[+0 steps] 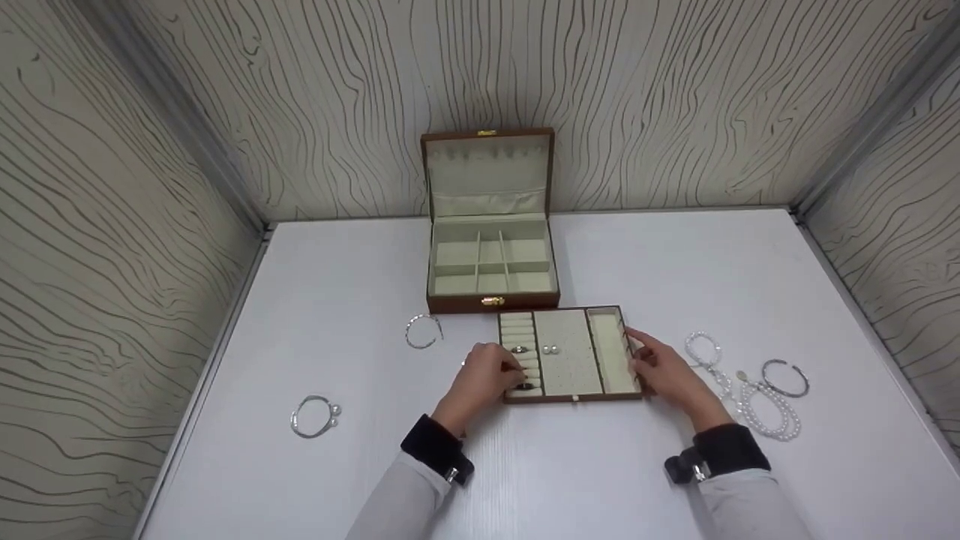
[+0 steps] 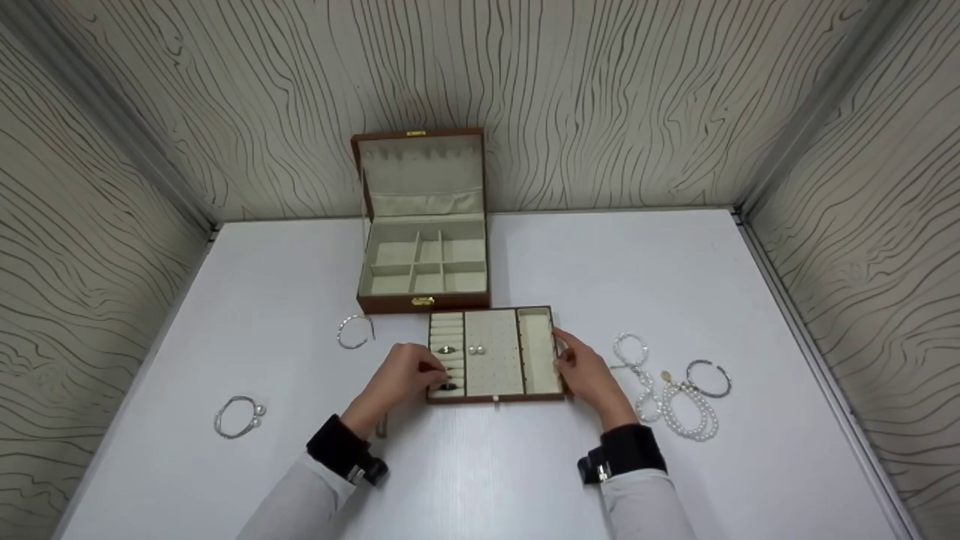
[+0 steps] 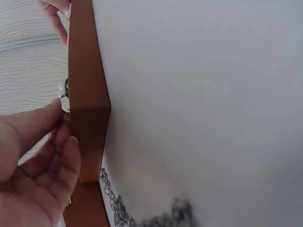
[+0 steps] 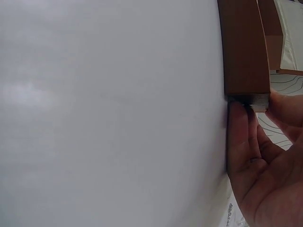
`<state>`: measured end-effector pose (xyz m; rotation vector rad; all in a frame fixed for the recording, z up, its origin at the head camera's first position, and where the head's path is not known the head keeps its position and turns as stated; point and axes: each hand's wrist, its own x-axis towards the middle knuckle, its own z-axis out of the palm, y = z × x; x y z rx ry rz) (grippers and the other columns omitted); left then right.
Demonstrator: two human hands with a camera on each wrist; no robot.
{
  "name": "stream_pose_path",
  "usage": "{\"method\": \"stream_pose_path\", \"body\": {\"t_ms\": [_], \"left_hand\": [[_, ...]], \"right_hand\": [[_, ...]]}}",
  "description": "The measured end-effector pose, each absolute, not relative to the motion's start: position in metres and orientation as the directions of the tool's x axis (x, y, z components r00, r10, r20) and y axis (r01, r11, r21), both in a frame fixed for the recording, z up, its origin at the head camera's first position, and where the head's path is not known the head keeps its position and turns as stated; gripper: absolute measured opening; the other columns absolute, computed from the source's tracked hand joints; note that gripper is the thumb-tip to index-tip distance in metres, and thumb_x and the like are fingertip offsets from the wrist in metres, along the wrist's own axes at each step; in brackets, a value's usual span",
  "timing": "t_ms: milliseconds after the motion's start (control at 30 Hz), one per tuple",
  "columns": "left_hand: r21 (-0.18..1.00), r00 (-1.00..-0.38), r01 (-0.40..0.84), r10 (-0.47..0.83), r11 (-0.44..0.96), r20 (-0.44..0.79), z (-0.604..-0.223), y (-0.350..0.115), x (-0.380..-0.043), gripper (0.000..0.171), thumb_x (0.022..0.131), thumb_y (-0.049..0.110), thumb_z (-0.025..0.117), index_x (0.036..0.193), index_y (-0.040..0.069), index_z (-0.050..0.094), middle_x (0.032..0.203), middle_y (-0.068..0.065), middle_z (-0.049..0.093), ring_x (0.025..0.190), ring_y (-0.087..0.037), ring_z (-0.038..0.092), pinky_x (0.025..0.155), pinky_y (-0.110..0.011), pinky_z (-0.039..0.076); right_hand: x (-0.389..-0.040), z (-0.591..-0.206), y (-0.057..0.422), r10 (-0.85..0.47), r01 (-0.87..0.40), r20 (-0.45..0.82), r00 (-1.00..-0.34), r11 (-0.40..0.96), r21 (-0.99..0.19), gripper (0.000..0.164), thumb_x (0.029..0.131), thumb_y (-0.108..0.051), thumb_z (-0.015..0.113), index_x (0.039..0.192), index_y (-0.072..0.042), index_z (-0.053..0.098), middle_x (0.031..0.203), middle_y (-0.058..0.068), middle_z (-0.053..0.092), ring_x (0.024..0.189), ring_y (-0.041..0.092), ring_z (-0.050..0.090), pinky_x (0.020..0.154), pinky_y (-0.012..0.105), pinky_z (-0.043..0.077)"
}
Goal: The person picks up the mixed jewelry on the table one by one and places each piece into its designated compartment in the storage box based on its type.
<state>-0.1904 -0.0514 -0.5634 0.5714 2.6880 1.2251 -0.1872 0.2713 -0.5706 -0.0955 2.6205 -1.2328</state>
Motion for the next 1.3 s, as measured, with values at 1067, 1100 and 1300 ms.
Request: {"method": "stream_pose_path", "body": {"t_ms": [1067,1100,1300], "left_hand": [[0.650,-0.971,0.207,0.233,0.731,0.047,-0.560,-0.036,-0.188,0.010,0.076,0.009,0.082,0.070,0.012,0.076,0.066,0.007,0.066,0.060,-0.007,0.057,0.059,-0.028,0.049],[0.653,-0.971,0.207,0.235,0.728,0.046,-0.559,-0.037,-0.188,0.009,0.076,0.009,0.083,0.070,0.012,0.076,0.066,0.007,0.066,0.060,-0.008,0.057,0.059,-0.028,0.049],[0.671,-0.967,0.210,0.251,0.711,0.036,-0.559,-0.039,-0.188,0.008,0.076,0.006,0.082,0.072,0.010,0.077,0.068,0.005,0.067,0.063,-0.010,0.060,0.062,-0.029,0.051]], "right_hand": [[-0.189,-0.572,0.274,-0.158,0.036,-0.176,-0.972,0.637,-0.770,0.055,0.096,-0.001,0.054,0.148,0.000,0.037,0.106,0.018,0.059,0.090,0.027,0.056,0.065,0.034,0.049],[-0.189,-0.572,0.274,-0.159,0.034,-0.174,-0.972,0.637,-0.770,0.055,0.096,-0.001,0.054,0.148,0.000,0.037,0.106,0.018,0.059,0.090,0.027,0.056,0.066,0.034,0.049],[-0.188,-0.572,0.273,-0.162,0.022,-0.168,-0.972,0.653,-0.757,0.054,0.095,-0.001,0.055,0.147,0.001,0.038,0.104,0.017,0.060,0.091,0.028,0.057,0.069,0.035,0.048]]}}
